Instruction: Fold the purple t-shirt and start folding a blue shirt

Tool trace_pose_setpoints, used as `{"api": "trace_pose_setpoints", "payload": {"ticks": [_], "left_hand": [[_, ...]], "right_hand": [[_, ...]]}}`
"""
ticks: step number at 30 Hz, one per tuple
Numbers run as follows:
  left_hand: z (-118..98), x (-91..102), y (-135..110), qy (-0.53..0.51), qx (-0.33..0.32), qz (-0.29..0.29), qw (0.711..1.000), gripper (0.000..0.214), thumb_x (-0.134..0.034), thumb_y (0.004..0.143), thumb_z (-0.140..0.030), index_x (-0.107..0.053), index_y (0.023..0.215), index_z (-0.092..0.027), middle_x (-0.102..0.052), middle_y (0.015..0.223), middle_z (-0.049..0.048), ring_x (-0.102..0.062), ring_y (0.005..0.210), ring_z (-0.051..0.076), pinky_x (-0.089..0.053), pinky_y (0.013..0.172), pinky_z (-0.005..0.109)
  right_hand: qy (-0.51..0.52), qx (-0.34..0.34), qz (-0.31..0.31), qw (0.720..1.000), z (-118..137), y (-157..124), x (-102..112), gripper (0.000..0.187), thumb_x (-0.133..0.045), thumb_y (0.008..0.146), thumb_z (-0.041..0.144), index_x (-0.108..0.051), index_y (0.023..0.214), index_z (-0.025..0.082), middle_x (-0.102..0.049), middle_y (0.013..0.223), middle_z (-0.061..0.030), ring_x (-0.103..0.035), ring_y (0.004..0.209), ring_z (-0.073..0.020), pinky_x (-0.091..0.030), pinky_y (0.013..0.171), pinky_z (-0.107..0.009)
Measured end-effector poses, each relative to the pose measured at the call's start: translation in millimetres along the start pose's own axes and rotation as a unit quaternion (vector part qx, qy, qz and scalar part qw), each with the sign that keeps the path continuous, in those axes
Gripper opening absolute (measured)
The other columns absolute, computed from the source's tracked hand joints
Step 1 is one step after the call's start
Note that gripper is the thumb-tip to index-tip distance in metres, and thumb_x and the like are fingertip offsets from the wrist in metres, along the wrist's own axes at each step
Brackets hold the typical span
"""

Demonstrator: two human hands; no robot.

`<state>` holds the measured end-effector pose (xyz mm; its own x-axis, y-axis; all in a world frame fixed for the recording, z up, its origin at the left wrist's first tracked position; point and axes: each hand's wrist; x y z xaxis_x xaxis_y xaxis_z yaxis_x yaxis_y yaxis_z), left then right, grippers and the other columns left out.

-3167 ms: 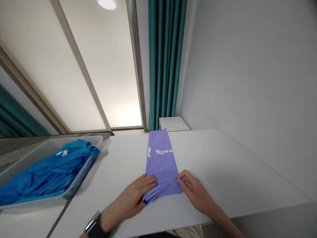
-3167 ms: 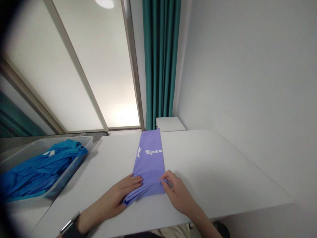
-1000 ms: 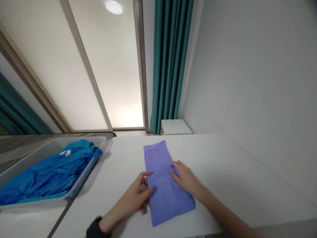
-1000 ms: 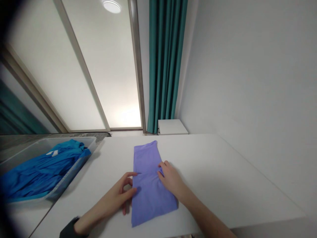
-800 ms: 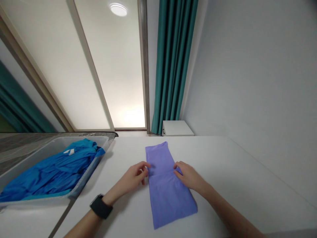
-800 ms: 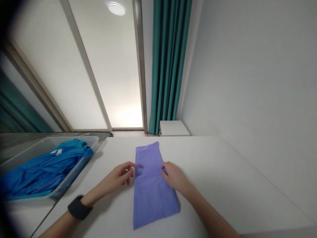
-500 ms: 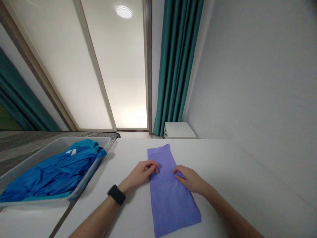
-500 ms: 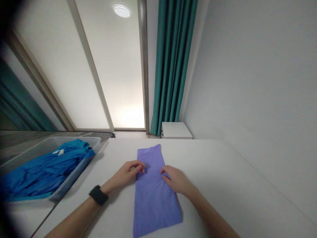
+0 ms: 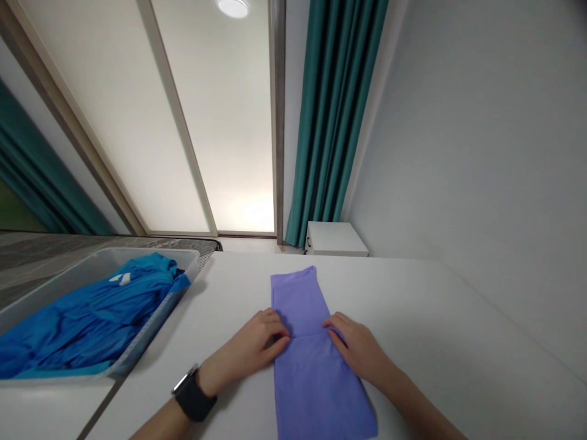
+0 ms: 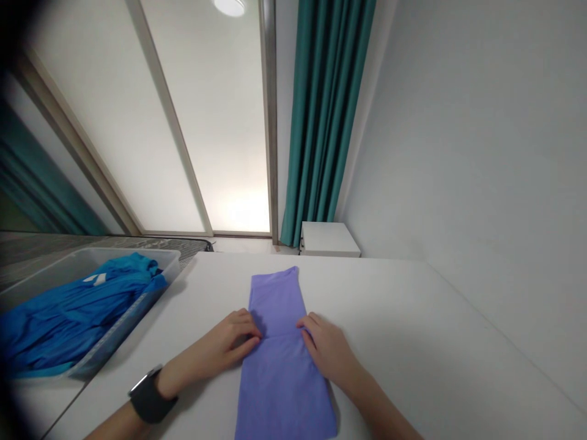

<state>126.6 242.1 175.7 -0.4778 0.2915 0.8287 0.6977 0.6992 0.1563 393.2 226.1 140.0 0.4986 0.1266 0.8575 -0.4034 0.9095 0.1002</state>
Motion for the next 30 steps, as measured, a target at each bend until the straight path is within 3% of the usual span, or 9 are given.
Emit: {"api": "trace_pose_setpoints", "payload": {"ticks": [7,13,18,23,30], "left_hand": [[4.1,9.8,-3.6,0.02,0.028,0.031,0.999,0.02,-0.054,0.096,-0.03,-0.067,0.084,-0.021,-0.065,0.084,0.0017,-0.057,0.088,0.018,-0.039,0.087,0.032],[7.5,7.7,-5.7,0.03,0.043,0.044,0.998,0.008,-0.063,0.088,-0.028,-0.062,0.084,-0.021,-0.061,0.087,0.0015,-0.054,0.091,0.019,-0.039,0.086,0.032],[4.4,8.4,-5.6,0.012,0.033,0.03,0.999,0.009,-0.058,0.09,-0.022,-0.059,0.081,-0.02,-0.058,0.09,0.0023,-0.052,0.091,0.019,-0.04,0.086,0.032],[-3.6,14.9,-4.4,-0.025,0.011,0.012,1.0,0.008,-0.053,0.091,-0.019,-0.056,0.084,-0.02,-0.06,0.095,0.0034,-0.052,0.097,0.019,-0.041,0.088,0.031],[3.8,7.7,-3.9,-0.018,0.049,-0.004,0.999,0.01,-0.05,0.09,-0.019,-0.056,0.082,-0.02,-0.061,0.089,0.0039,-0.055,0.086,0.019,-0.043,0.081,0.031]], "right_hand": [[0.02,-0.022,-0.021,0.999,-0.4,0.1,-1.4,0.023,-0.04,0.096,0.02,-0.059,0.108,0.021,-0.066,0.109,-0.0069,-0.063,0.102,-0.0207,-0.046,0.092,-0.035],[-0.031,-0.043,-0.012,0.999,7.7,-1.0,-0.7,0.015,-0.048,0.094,0.025,-0.058,0.103,0.02,-0.065,0.105,-0.0072,-0.063,0.097,-0.0223,-0.047,0.088,-0.035],[-0.057,-0.029,0.004,0.998,9.9,-2.7,-0.6,0.011,-0.045,0.096,0.023,-0.056,0.093,0.021,-0.064,0.096,-0.0049,-0.063,0.089,-0.0206,-0.047,0.081,-0.033],[-0.01,-0.02,-0.019,1.0,6.0,-2.0,-0.2,0.012,-0.045,0.096,0.022,-0.055,0.089,0.022,-0.063,0.094,-0.0044,-0.061,0.088,-0.02,-0.047,0.081,-0.033],[0.049,-0.015,-0.058,0.997,2.0,1.5,-4.8,0.011,-0.046,0.095,0.02,-0.054,0.088,0.022,-0.062,0.093,-0.0042,-0.061,0.089,-0.0192,-0.048,0.083,-0.032]]}}
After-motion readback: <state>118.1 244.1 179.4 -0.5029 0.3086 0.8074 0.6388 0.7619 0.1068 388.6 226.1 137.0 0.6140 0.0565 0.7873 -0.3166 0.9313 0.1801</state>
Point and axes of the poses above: each hand's wrist, its own y-axis towards the middle knuckle, its own x-axis out of the back of the hand, z = x × y
